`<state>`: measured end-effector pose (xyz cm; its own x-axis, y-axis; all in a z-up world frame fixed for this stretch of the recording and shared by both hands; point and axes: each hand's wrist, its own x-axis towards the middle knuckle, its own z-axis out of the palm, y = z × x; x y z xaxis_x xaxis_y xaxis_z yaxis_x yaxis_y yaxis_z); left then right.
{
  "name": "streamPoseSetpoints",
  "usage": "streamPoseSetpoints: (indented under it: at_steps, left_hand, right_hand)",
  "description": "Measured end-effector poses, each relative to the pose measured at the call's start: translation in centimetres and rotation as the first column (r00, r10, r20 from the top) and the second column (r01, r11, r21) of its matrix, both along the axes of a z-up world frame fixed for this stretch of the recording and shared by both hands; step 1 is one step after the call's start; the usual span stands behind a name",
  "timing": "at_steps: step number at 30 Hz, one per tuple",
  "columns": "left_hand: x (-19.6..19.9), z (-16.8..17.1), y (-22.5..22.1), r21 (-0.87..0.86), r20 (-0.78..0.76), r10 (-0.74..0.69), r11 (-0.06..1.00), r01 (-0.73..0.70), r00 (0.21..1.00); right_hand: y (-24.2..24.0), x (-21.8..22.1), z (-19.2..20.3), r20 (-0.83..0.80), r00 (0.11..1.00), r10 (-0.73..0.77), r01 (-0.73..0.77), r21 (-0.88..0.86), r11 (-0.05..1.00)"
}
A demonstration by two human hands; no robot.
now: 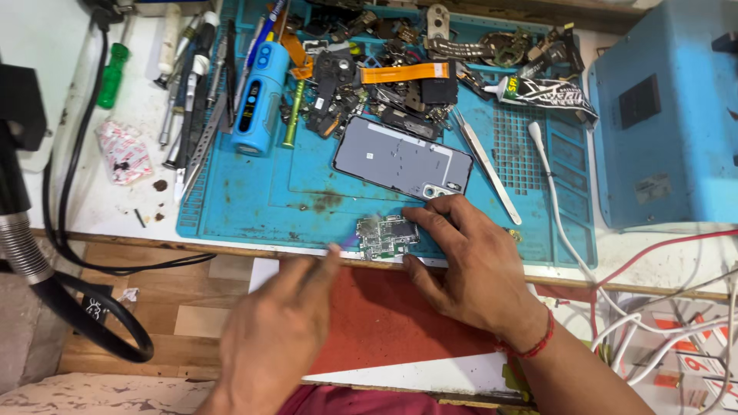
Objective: The person works on a circuit board from a mobile phone using a heat gun and a cleaning tool. The person applies heat to a specific section of the board and uses a tool to clean or manipulate components on the board.
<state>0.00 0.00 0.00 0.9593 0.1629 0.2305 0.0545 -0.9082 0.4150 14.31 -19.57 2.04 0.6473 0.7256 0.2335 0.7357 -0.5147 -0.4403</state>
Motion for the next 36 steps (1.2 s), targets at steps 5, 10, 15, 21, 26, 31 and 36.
streamPoseSetpoints:
  at_steps: [5,10,15,21,26,31,36]
  left_hand:
    - [0.0,0.1,-0.1,0.005,0.017,-0.031,1.000,0.031,0.999]
    - [0.3,0.8,-1.3,0.048,-0.036,-0.104,0.993,0.105,0.994]
    - [0.7,1.2,-0.8,0.068,-0.054,-0.001,0.998,0.005,0.999]
    - [1.1,0.7,-0.7,0.030,0.031,0.028,0.999,-0.029,0.999]
    - [0.5,0.9,-0.8,0.053,-0.063,-0.049,0.997,0.053,0.997]
    - [1.6,0.6,-1.0,0.138,-0.198,-0.172,0.970,0.201,0.965]
    - [1.6,1.2,0.4,0.036,-0.136,-0.061,0.997,0.066,0.989]
  right_hand:
    - [-0.2,0.1,0.0,-0.051,0.999,-0.015,0.016,0.014,1.000]
    - [-0.6,0.3,0.0,-0.042,0.999,-0.003,0.005,0.034,0.999]
    - [-0.5,0.2,-0.1,-0.041,0.999,-0.010,0.011,0.023,1.000]
    - [-0.5,0.2,-0.4,-0.010,1.000,-0.015,0.015,0.023,1.000]
    - [-0.4,0.0,-0.2,-0.005,1.000,-0.003,0.003,0.025,1.000]
    - [-0.4,0.1,0.2,-0.015,1.000,-0.004,0.004,0.031,1.000]
    - [-0.4,0.4,0.1,-0.049,0.999,0.011,-0.010,0.032,0.999]
